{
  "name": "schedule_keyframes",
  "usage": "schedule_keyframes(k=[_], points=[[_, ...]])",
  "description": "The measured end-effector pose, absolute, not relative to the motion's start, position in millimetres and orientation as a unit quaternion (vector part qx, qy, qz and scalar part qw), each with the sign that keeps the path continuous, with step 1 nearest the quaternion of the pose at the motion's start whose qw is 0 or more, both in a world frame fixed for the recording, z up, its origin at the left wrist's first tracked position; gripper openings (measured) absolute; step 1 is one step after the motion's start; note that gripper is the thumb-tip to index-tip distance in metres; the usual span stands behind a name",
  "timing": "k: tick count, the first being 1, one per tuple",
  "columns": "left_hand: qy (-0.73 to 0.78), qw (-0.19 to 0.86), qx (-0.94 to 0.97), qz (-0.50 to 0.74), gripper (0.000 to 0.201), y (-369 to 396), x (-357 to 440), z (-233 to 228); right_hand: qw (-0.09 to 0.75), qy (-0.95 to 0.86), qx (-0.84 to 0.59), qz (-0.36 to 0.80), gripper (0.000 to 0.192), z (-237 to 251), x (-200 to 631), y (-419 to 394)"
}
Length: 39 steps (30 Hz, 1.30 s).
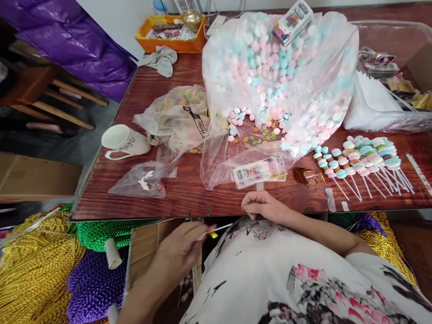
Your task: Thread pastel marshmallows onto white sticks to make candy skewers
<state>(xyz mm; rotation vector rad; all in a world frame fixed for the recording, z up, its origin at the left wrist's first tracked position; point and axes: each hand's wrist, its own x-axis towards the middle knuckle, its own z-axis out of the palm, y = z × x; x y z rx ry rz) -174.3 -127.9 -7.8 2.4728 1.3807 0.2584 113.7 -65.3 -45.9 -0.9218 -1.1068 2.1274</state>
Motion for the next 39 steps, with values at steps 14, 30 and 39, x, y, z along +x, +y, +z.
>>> schedule_keyframes(k=[14, 30, 39], points=[[0.451, 0.034, 0.892, -0.019, 0.02, -15.8, 4.9, -27.5, 0.438, -0.654, -0.537, 0.304, 0.015, -4.9, 199.6, -65.7], [0.307, -0.067, 0.932, 0.178, 0.022, 13.8, -22.1, -76.3, 0.289, -0.653, -0.699, -0.032, 0.014, -53.6, 283.1, -115.2], [0.401, -0.003, 0.905, 0.14, 0.015, 3.2, -3.5, -56.6, 0.037, -0.802, -0.594, -0.047, 0.02, -40.3, 338.0, -91.4]])
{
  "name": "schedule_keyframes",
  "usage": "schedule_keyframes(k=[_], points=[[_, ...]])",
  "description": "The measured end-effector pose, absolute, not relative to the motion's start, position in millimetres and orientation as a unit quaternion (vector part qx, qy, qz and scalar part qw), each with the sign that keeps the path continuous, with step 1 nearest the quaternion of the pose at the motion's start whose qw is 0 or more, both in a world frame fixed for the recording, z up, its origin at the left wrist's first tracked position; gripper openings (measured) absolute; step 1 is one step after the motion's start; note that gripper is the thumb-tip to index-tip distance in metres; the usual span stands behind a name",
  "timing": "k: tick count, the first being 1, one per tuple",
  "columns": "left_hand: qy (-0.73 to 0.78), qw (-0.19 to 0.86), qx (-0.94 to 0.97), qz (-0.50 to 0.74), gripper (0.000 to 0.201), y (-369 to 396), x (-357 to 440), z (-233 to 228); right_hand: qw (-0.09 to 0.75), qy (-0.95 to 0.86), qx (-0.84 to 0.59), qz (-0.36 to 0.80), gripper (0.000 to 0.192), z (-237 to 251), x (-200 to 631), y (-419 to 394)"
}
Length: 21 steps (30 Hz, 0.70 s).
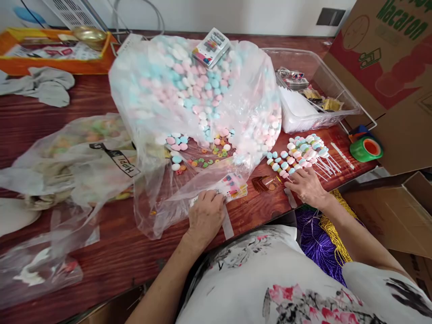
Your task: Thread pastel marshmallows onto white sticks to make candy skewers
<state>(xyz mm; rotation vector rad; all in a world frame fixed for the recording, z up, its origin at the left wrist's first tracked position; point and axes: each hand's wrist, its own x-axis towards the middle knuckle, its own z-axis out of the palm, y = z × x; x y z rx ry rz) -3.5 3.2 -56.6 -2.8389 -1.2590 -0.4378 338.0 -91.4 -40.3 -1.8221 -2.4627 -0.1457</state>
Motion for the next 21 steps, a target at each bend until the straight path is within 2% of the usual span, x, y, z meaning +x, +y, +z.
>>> schedule_keyframes(k=[5, 10, 15, 21], points=[[-0.392, -0.022, -0.893, -0.222, 0.019, 11.0, -9.4, -66.1, -0.005, -0.844, -0.534, -0.053, 0.019, -43.3, 348.6, -85.9], [-0.401, -0.011, -0.905, -0.14, 0.02, 7.0, -10.4, -66.3, 0.015, -0.853, -0.521, -0.028, 0.024, -38.1, 354.4, -82.2], [-0.411, -0.001, -0.907, -0.087, 0.019, -2.0, -9.5, -58.4, 0.027, -0.801, -0.598, -0.005, 0.018, -42.5, 345.4, -87.4], [-0.41, 0.0, -0.898, -0.158, 0.02, 3.8, -14.7, -67.7, 0.094, -0.697, -0.71, -0.039, 0.024, -64.9, 334.1, -93.8]])
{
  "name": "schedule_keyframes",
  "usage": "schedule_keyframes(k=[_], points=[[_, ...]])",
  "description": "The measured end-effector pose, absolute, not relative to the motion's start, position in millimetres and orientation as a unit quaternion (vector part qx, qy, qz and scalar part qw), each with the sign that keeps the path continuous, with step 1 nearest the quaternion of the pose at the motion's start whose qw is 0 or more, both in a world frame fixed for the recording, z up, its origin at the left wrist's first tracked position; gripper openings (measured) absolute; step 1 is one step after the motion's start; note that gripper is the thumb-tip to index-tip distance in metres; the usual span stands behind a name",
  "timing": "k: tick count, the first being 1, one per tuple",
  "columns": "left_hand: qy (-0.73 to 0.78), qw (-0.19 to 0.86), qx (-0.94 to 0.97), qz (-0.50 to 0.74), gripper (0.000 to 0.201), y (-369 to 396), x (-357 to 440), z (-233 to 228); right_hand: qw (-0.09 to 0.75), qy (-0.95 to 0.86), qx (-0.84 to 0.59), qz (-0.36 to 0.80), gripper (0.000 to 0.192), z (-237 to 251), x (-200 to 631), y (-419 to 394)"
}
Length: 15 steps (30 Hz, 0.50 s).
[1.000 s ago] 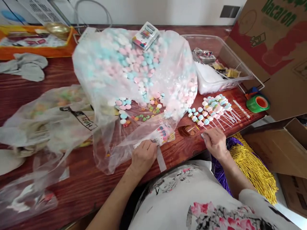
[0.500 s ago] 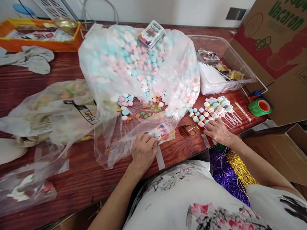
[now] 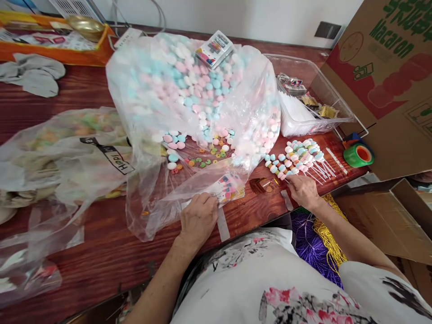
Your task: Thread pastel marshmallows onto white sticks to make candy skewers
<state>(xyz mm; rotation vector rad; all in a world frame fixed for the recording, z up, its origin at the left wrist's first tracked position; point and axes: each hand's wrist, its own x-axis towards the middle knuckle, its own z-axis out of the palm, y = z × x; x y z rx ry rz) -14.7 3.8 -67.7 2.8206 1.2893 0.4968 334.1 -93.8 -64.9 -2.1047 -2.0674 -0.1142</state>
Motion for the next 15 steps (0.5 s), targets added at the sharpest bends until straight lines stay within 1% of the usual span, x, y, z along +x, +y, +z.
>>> schedule_keyframes(k=[4, 7, 12, 15], points=[[0.404, 0.015, 0.891, 0.207, 0.019, 6.6, -20.2, -73.4, 0.163, -0.658, -0.733, -0.048, 0.024, -64.1, 332.8, -96.5], [0.393, 0.018, 0.897, 0.2, 0.017, 3.7, -21.9, -70.4, 0.229, -0.623, -0.748, -0.024, 0.023, -59.3, 337.2, -98.9], [0.393, 0.029, 0.903, 0.17, 0.018, 2.4, -21.3, -66.3, 0.41, -0.522, -0.734, 0.146, 0.015, -55.9, 342.3, -106.2], [0.402, 0.064, 0.891, 0.203, 0.018, 6.3, -22.1, -69.7, 0.467, -0.484, -0.714, 0.194, 0.014, -52.6, 333.1, -112.2]])
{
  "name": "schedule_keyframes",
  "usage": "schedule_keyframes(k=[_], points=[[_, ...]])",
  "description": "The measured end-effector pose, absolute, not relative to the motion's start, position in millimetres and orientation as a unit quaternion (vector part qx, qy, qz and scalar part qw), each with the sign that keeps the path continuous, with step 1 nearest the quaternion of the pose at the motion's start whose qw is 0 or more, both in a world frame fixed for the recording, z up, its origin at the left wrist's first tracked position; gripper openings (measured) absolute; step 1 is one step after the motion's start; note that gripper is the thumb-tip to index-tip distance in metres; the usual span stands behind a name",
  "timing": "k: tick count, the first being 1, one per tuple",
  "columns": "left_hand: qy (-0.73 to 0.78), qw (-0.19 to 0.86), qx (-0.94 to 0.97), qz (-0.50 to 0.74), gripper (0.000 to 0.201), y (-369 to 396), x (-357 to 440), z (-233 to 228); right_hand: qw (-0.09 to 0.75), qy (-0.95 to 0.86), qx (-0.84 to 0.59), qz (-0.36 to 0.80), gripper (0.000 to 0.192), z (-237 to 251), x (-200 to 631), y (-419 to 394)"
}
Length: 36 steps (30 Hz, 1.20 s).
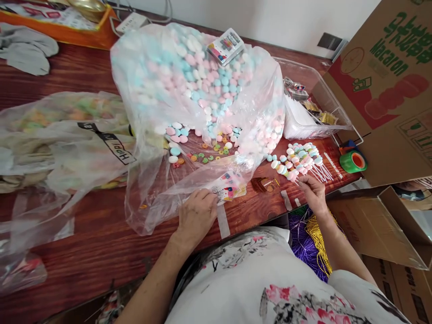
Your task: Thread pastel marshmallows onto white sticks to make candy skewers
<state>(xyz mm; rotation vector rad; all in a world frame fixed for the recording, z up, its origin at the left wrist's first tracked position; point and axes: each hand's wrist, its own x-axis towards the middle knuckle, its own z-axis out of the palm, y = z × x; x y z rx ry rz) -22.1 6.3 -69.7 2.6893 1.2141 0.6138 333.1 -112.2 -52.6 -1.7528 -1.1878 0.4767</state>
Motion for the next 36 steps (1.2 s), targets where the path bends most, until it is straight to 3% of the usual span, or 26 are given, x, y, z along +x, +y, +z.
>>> schedule_keyframes(k=[9, 15, 21, 26, 36], points=[[0.409, 0.118, 0.849, 0.314, 0.015, 7.7, -34.7, -56.3, 0.496, -0.542, -0.651, 0.193, 0.008, -32.6, 296.9, -113.0], [0.411, -0.001, 0.896, 0.169, 0.013, -1.2, -22.8, -59.0, 0.441, -0.637, -0.617, 0.138, 0.011, -25.2, 283.4, -108.5], [0.411, -0.011, 0.903, 0.127, 0.013, -5.0, -12.3, -63.1, 0.357, -0.727, -0.587, 0.001, 0.019, -21.6, 276.7, -108.1], [0.407, 0.095, 0.878, 0.233, 0.017, 1.8, -20.7, -71.9, 0.343, -0.741, -0.576, -0.032, 0.021, -24.3, 279.0, -107.1], [0.421, 0.332, 0.758, 0.371, 0.012, 4.2, -24.6, -74.7, 0.377, -0.731, -0.566, 0.052, 0.026, -28.7, 277.7, -107.6]])
